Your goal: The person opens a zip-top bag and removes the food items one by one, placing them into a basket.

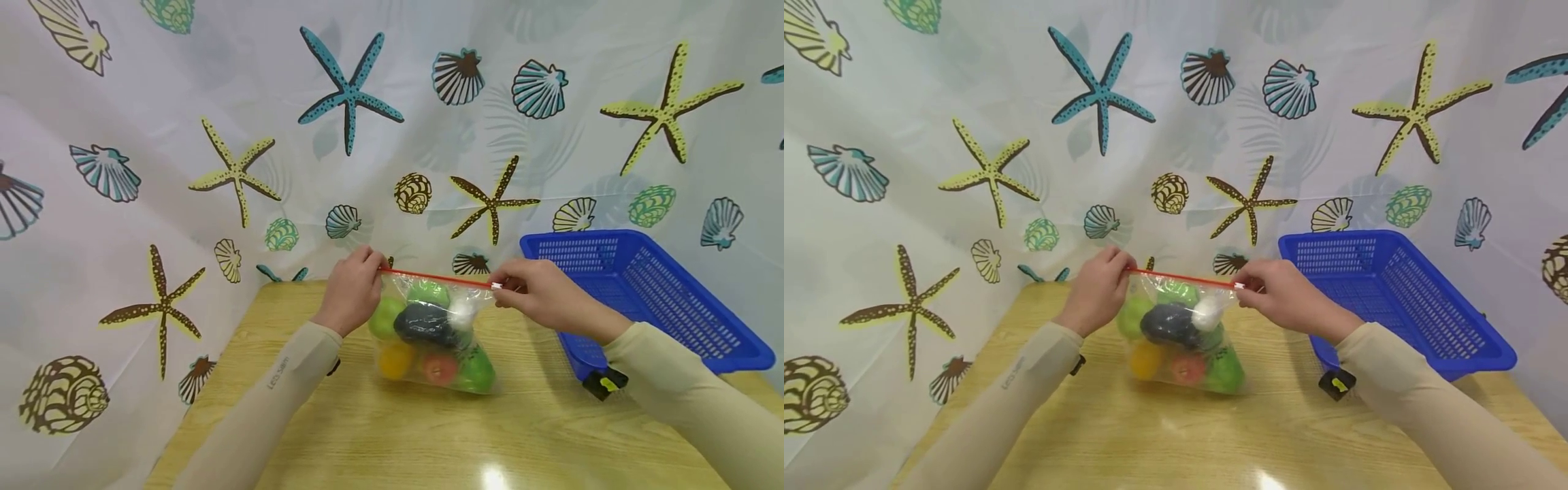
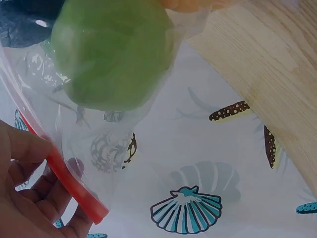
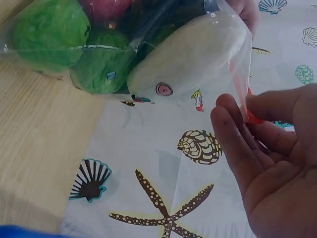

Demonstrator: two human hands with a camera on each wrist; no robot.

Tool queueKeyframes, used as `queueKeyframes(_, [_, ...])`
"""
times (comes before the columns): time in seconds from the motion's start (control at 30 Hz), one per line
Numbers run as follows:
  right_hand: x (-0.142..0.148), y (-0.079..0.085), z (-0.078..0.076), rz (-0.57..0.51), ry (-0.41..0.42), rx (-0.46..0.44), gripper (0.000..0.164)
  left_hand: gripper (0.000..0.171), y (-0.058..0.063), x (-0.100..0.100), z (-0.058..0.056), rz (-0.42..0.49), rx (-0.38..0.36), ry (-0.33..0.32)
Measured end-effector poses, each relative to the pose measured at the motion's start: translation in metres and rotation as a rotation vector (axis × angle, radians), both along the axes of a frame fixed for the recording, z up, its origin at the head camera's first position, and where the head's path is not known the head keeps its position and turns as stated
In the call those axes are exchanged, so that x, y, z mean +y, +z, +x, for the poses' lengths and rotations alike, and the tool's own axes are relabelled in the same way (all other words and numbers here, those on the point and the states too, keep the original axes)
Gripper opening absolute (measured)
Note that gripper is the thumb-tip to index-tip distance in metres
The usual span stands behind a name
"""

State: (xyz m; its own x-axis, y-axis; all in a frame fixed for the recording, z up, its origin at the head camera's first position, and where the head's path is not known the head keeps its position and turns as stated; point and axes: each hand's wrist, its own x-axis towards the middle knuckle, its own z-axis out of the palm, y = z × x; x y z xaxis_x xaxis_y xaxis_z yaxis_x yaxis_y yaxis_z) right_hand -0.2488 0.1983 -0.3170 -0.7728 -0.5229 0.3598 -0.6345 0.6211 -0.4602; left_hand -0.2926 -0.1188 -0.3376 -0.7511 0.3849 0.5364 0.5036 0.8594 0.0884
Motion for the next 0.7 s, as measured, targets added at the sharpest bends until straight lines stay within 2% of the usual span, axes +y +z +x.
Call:
queueKeyframes(0.13, [-0.001, -0.003, 0.002, -0.004, -0.026, 0.04, 0.009, 0.016, 0.003, 0.01, 0.009, -0.028, 0.052, -0.035])
queueKeyframes(0.27, [-0.003, -0.006, 0.003, -0.013, -0.041, 0.053, 0.01, 0.023, 0.012, 0.033, 0.025, -0.099, 0.079, -0.095])
queueKeyframes(0.37, [-0.006, -0.007, 0.004, -0.024, -0.053, 0.065, 0.009, 0.028, 0.021, 0.06, 0.037, -0.206, 0.02, -0.116])
queueKeyframes(0.5, [-0.009, -0.008, 0.005, -0.05, -0.071, 0.088, 0.012, 0.028, 0.029, 0.096, 0.046, -0.321, -0.054, -0.156])
queueKeyframes(0.6, [-0.012, -0.01, 0.006, -0.074, -0.084, 0.084, 0.016, 0.025, 0.03, 0.115, 0.046, -0.33, -0.061, -0.2])
queueKeyframes(0.7, [-0.015, -0.01, 0.005, -0.093, -0.099, 0.073, 0.018, 0.024, 0.029, 0.125, 0.043, -0.256, -0.097, -0.236])
